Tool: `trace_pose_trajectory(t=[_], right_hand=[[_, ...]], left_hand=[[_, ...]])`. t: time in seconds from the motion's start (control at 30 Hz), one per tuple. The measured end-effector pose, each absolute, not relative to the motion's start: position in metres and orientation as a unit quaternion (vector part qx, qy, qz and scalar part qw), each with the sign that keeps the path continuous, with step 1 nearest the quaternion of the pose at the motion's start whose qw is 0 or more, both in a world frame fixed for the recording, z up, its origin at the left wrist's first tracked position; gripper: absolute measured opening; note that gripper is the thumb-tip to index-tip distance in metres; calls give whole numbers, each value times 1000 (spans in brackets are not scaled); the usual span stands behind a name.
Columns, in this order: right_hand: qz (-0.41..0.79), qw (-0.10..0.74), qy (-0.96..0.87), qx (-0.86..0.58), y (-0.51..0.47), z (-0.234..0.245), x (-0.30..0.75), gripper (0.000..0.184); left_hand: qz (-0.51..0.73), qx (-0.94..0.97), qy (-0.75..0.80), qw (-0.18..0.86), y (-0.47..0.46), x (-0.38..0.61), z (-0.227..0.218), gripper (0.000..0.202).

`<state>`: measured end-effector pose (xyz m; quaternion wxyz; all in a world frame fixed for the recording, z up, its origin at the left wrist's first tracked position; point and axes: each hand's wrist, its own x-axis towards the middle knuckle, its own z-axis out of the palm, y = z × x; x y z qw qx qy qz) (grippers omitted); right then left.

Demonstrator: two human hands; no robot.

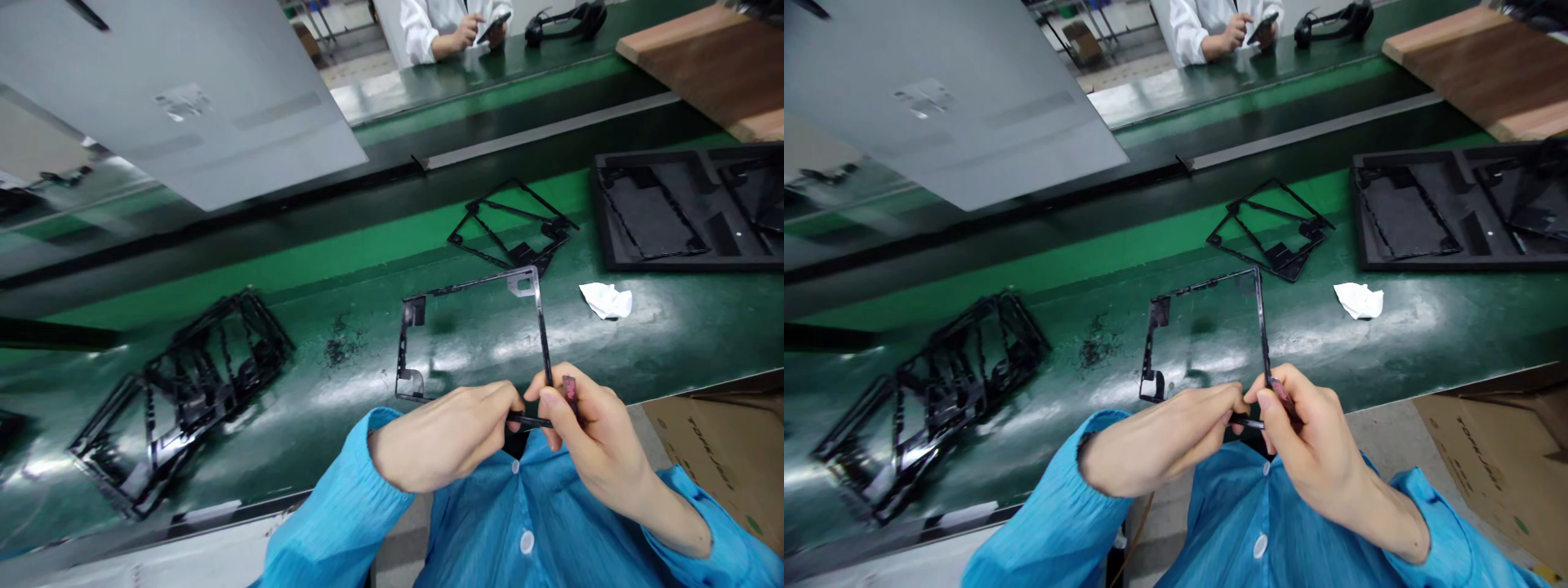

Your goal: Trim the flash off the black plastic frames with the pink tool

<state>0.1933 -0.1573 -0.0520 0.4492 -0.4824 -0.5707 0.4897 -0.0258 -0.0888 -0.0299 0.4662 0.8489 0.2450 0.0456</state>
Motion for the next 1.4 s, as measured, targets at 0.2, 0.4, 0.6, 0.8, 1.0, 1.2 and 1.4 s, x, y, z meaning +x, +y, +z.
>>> trace_pose_trajectory(t=[0.2,0.4,0.6,0.8,1.0,1.2,1.4], right_hand=[[488,447,-574,-483,-157,-50,194,19],[483,439,-577,-491,-158,-50,195,19],[483,440,-575,-492,-158,-50,196,20],[504,439,-562,-487,-159,-49,195,23],[503,433,-564,-492,-159,-50,196,22],[496,426,-579,-487,-160,-48,197,21],[496,419,-579,-492,-159,-49,197,22]], left_hand=[[59,838,241,485,-88,-26,-26,21],[57,853,223,469,-87,-26,-27,23],[52,853,225,468,-88,-24,-30,19],[71,839,231,488,-88,-25,-30,20],[66,850,230,470,-89,-25,-28,23],[64,855,212,469,-87,-26,-30,25],[57,859,197,469,-86,-25,-31,19]])
